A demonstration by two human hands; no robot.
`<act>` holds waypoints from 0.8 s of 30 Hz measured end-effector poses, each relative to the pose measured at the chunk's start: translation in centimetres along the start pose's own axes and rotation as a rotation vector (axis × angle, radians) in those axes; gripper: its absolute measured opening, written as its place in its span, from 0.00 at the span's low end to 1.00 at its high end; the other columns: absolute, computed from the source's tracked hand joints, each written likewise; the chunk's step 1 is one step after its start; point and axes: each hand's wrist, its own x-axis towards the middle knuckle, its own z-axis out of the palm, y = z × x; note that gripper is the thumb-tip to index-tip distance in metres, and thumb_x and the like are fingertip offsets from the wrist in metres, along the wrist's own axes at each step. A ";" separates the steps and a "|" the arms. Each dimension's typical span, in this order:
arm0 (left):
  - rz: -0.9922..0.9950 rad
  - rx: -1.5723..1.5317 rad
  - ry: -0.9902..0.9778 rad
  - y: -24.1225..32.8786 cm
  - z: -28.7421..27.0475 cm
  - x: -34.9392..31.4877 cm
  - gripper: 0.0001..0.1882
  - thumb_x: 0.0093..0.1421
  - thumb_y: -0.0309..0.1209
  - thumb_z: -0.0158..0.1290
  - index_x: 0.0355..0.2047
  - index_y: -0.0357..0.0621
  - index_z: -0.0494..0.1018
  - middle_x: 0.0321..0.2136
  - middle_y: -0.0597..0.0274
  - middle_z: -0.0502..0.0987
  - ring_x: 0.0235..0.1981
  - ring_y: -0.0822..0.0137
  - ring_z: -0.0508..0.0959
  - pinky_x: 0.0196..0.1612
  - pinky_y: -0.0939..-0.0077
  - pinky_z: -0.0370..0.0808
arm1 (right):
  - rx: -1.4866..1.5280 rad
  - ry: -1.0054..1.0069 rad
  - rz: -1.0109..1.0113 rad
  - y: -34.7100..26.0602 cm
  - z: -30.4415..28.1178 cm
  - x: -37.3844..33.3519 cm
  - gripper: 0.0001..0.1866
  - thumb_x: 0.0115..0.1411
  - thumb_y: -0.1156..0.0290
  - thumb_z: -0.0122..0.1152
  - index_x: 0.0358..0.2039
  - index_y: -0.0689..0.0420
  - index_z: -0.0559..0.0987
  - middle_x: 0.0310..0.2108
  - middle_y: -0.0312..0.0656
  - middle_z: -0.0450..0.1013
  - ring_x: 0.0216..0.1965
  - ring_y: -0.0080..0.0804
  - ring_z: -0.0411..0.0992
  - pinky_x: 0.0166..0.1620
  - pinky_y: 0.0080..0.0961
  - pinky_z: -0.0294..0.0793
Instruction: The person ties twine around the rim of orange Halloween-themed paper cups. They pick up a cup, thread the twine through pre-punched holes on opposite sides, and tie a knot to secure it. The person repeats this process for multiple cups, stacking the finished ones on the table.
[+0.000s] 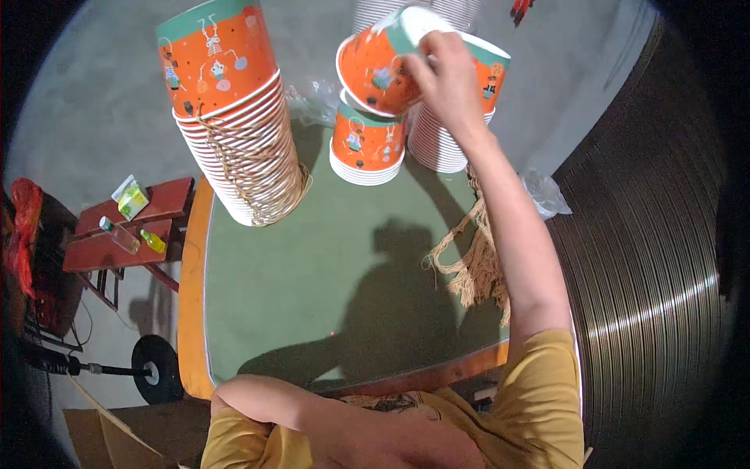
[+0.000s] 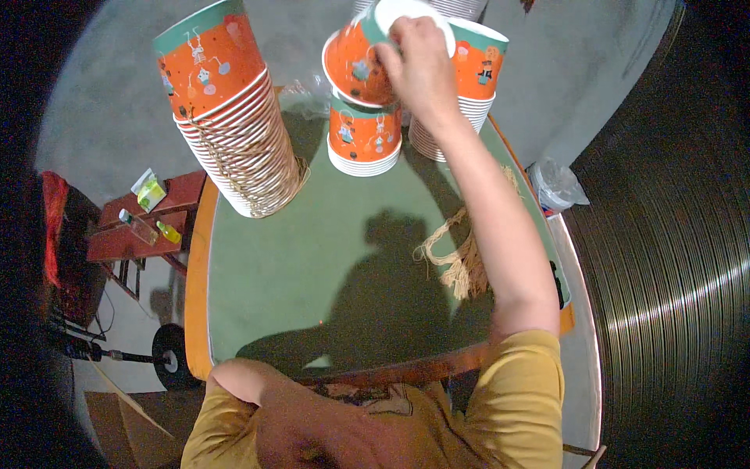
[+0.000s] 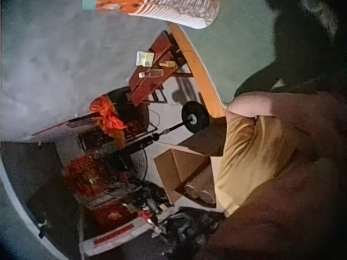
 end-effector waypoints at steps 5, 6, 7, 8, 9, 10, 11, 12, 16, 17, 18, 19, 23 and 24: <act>0.022 -0.017 -0.027 -1.0 1.3 0.7 0.14 0.54 0.37 0.55 0.35 0.40 0.76 0.37 0.52 0.77 0.40 0.54 0.77 0.44 0.60 0.72 | 0.392 0.229 0.399 -2.8 -6.7 -6.5 0.09 0.59 0.70 0.61 0.34 0.60 0.72 0.31 0.36 0.67 0.34 0.27 0.66 0.41 0.25 0.68; 0.023 0.014 -0.028 -1.1 1.5 0.7 0.14 0.54 0.38 0.55 0.35 0.40 0.77 0.36 0.51 0.77 0.39 0.54 0.77 0.43 0.59 0.72 | 0.450 0.240 0.514 -4.3 -8.1 -8.8 0.08 0.60 0.70 0.60 0.35 0.59 0.71 0.32 0.34 0.66 0.36 0.24 0.65 0.43 0.23 0.67; 0.020 0.058 -0.022 -1.0 1.5 0.6 0.15 0.53 0.38 0.55 0.35 0.40 0.77 0.36 0.51 0.78 0.38 0.54 0.77 0.43 0.59 0.72 | 0.505 0.255 0.626 -5.6 -9.4 -11.0 0.07 0.61 0.71 0.59 0.35 0.58 0.70 0.33 0.33 0.66 0.37 0.21 0.64 0.44 0.20 0.66; 0.020 0.155 -0.013 -0.9 1.3 0.4 0.15 0.53 0.39 0.55 0.34 0.40 0.77 0.35 0.51 0.78 0.38 0.54 0.78 0.42 0.59 0.73 | 0.567 0.237 0.694 -5.9 -9.8 -13.6 0.07 0.61 0.71 0.59 0.35 0.57 0.70 0.34 0.33 0.66 0.38 0.20 0.63 0.45 0.20 0.65; 0.025 0.324 0.012 -1.1 0.6 -0.2 0.15 0.52 0.39 0.55 0.34 0.40 0.77 0.34 0.51 0.78 0.37 0.54 0.78 0.41 0.58 0.73 | 0.626 0.222 0.762 -5.6 -9.8 -16.5 0.07 0.61 0.72 0.58 0.35 0.57 0.69 0.35 0.33 0.66 0.39 0.20 0.63 0.47 0.20 0.64; 0.059 0.580 0.080 -1.5 -0.7 -1.3 0.14 0.53 0.38 0.56 0.35 0.41 0.76 0.36 0.52 0.77 0.39 0.54 0.77 0.44 0.59 0.72 | 0.647 0.175 0.787 -6.1 -9.3 -18.3 0.07 0.62 0.71 0.58 0.34 0.56 0.68 0.35 0.33 0.66 0.39 0.19 0.63 0.47 0.20 0.63; 0.077 0.834 0.157 -1.9 -2.1 -2.4 0.13 0.54 0.37 0.58 0.36 0.42 0.74 0.38 0.53 0.75 0.41 0.54 0.75 0.46 0.59 0.70 | 0.664 0.131 0.812 -6.5 -8.4 -19.7 0.08 0.62 0.71 0.58 0.33 0.56 0.68 0.36 0.33 0.66 0.40 0.18 0.62 0.47 0.20 0.63; 0.106 1.076 0.236 -2.4 -4.1 -4.0 0.12 0.53 0.32 0.58 0.36 0.42 0.71 0.39 0.56 0.73 0.43 0.57 0.73 0.48 0.65 0.68 | 0.770 0.097 0.870 -6.5 -7.3 -20.9 0.08 0.62 0.70 0.58 0.32 0.56 0.68 0.36 0.33 0.66 0.39 0.18 0.62 0.47 0.20 0.63; 0.213 1.849 1.192 -4.8 -12.1 -10.0 0.17 0.56 0.28 0.52 0.45 0.41 0.64 0.40 0.56 0.70 0.44 0.60 0.70 0.51 0.65 0.66 | 0.927 0.001 1.053 -5.2 -3.8 -23.6 0.10 0.61 0.68 0.60 0.31 0.56 0.67 0.36 0.33 0.65 0.38 0.19 0.62 0.44 0.19 0.63; 0.202 1.865 1.392 -5.3 -13.7 -11.2 0.17 0.61 0.30 0.49 0.49 0.39 0.62 0.46 0.54 0.68 0.45 0.63 0.70 0.54 0.67 0.66 | 0.862 -0.036 1.035 -5.1 -3.6 -23.9 0.10 0.61 0.68 0.59 0.31 0.57 0.67 0.36 0.34 0.65 0.37 0.20 0.62 0.43 0.20 0.63; 0.172 1.751 1.404 -5.3 -14.4 -11.5 0.18 0.61 0.31 0.49 0.49 0.38 0.63 0.45 0.53 0.69 0.47 0.61 0.69 0.55 0.65 0.65 | 0.800 -0.074 1.021 -5.2 -3.4 -24.3 0.11 0.61 0.67 0.59 0.32 0.58 0.68 0.35 0.35 0.64 0.37 0.22 0.62 0.43 0.20 0.63; 0.143 1.636 1.414 -5.3 -15.0 -11.8 0.19 0.61 0.32 0.50 0.50 0.38 0.63 0.45 0.51 0.69 0.49 0.60 0.69 0.55 0.64 0.65 | 0.737 -0.112 1.005 -5.1 -3.2 -24.7 0.11 0.62 0.66 0.58 0.33 0.59 0.68 0.34 0.35 0.64 0.36 0.23 0.62 0.42 0.20 0.63; -0.098 1.385 1.355 -5.5 -15.2 -11.8 0.15 0.66 0.33 0.44 0.49 0.37 0.66 0.42 0.54 0.72 0.46 0.62 0.73 0.53 0.69 0.66 | 0.643 -0.217 0.696 -4.9 -4.0 -25.6 0.12 0.62 0.64 0.55 0.37 0.61 0.68 0.34 0.39 0.61 0.35 0.29 0.62 0.38 0.22 0.64; -0.099 1.386 1.367 -5.6 -15.2 -11.7 0.14 0.67 0.33 0.43 0.48 0.37 0.67 0.41 0.54 0.73 0.46 0.62 0.73 0.53 0.69 0.66 | 0.652 -0.249 0.694 -5.3 -4.2 -25.7 0.13 0.62 0.64 0.55 0.38 0.61 0.68 0.34 0.40 0.61 0.35 0.30 0.62 0.37 0.23 0.64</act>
